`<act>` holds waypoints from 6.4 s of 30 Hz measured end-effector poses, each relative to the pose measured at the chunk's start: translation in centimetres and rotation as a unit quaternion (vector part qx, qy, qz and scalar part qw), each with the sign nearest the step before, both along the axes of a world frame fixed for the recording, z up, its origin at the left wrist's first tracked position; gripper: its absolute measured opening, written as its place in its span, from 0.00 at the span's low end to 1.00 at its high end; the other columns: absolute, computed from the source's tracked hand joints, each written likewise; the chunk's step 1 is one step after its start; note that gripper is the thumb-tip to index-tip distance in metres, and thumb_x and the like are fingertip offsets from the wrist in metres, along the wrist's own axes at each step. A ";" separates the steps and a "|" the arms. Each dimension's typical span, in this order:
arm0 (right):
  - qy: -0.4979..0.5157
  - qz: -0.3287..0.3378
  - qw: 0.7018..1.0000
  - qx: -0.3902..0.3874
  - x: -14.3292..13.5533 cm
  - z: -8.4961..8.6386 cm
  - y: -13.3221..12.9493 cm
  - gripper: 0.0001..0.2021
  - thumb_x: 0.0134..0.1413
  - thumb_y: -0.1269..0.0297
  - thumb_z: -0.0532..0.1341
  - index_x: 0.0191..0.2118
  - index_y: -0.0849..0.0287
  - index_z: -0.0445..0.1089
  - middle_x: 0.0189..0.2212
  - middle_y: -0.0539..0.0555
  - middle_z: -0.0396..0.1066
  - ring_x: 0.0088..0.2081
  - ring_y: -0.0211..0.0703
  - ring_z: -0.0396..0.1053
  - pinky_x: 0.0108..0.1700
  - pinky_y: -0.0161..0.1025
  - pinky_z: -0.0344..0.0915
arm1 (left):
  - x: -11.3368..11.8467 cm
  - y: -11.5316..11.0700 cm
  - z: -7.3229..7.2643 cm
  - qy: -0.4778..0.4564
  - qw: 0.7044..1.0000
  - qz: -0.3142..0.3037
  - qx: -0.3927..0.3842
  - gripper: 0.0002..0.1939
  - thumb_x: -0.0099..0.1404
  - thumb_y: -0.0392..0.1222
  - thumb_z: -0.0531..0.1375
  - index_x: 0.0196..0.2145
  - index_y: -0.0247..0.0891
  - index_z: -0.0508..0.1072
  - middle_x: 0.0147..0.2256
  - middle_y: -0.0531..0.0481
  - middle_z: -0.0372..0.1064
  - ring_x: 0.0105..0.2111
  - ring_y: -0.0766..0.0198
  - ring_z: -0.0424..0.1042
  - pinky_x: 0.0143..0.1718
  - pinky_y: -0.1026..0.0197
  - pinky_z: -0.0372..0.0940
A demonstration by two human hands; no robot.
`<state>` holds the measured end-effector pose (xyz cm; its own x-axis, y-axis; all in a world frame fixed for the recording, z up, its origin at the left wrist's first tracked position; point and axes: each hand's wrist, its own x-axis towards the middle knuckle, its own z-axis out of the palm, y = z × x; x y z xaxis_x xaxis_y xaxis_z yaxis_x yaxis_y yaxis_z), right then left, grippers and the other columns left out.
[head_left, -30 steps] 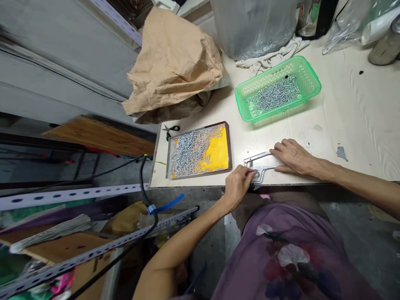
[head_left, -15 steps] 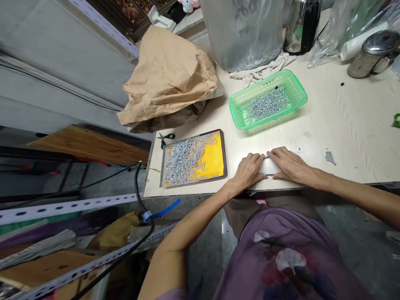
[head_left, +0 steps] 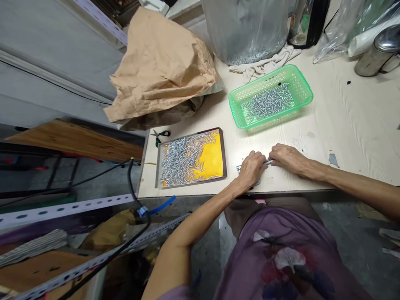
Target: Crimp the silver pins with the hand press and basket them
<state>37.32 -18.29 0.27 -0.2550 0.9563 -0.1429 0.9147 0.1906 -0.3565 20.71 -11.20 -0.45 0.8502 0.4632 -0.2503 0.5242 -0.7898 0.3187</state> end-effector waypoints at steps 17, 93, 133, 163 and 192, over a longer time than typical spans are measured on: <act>-0.052 -0.041 0.995 0.070 3.4 -1.2 4.4 0.12 0.62 0.66 0.54 0.40 0.63 0.74 0.38 0.62 0.72 0.41 0.51 0.64 0.41 0.43 0.59 | -0.7 -7.1 -5.8 -0.196 0.978 0.025 0.071 0.24 0.71 0.46 0.54 0.61 0.36 0.62 0.63 0.32 0.57 0.67 0.47 0.53 0.64 0.37 0.52; -0.048 0.047 0.991 0.120 -1.7 -1.5 -2.7 0.11 0.62 0.76 0.52 0.33 0.59 0.69 0.30 0.55 0.68 0.32 0.45 0.62 0.35 0.41 0.50 | -6.4 -3.4 -0.7 -0.167 0.816 0.464 -0.302 0.14 0.55 0.50 0.63 0.26 0.33 0.75 0.14 0.59 0.59 0.15 0.72 0.56 0.17 0.69 0.51; -0.135 0.070 0.958 0.242 0.5 -3.5 5.6 0.14 0.63 0.77 0.52 0.32 0.59 0.72 0.27 0.54 0.69 0.34 0.44 0.56 0.36 0.42 0.46 | -5.8 -4.5 0.1 -0.085 0.831 0.471 -0.285 0.03 0.51 0.35 0.61 0.22 0.34 0.73 0.18 0.57 0.67 0.21 0.69 0.66 0.27 0.67 0.59; -0.153 0.045 0.978 0.134 1.4 -2.0 4.3 0.11 0.61 0.75 0.54 0.31 0.57 0.70 0.29 0.54 0.68 0.36 0.46 0.58 0.37 0.42 0.50 | -8.0 -9.1 -1.4 -0.290 0.954 0.043 0.067 0.05 0.65 0.31 0.57 0.36 0.37 0.71 0.46 0.40 0.75 0.47 0.56 0.71 0.46 0.52 0.72; -0.165 0.102 0.972 0.135 0.4 -1.5 7.1 0.10 0.56 0.78 0.57 0.29 0.58 0.69 0.26 0.54 0.68 0.35 0.45 0.60 0.34 0.41 0.50 | -6.5 -5.8 -0.1 -0.229 0.822 0.424 -0.303 0.11 0.58 0.46 0.61 0.28 0.34 0.74 0.22 0.53 0.68 0.20 0.71 0.65 0.23 0.68 0.61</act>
<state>37.74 -11.15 -1.25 -0.4261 0.9047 0.0000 0.9040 0.4258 0.0378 14.17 -17.03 -0.51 0.3556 0.8460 -0.3972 0.5201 0.1740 0.8362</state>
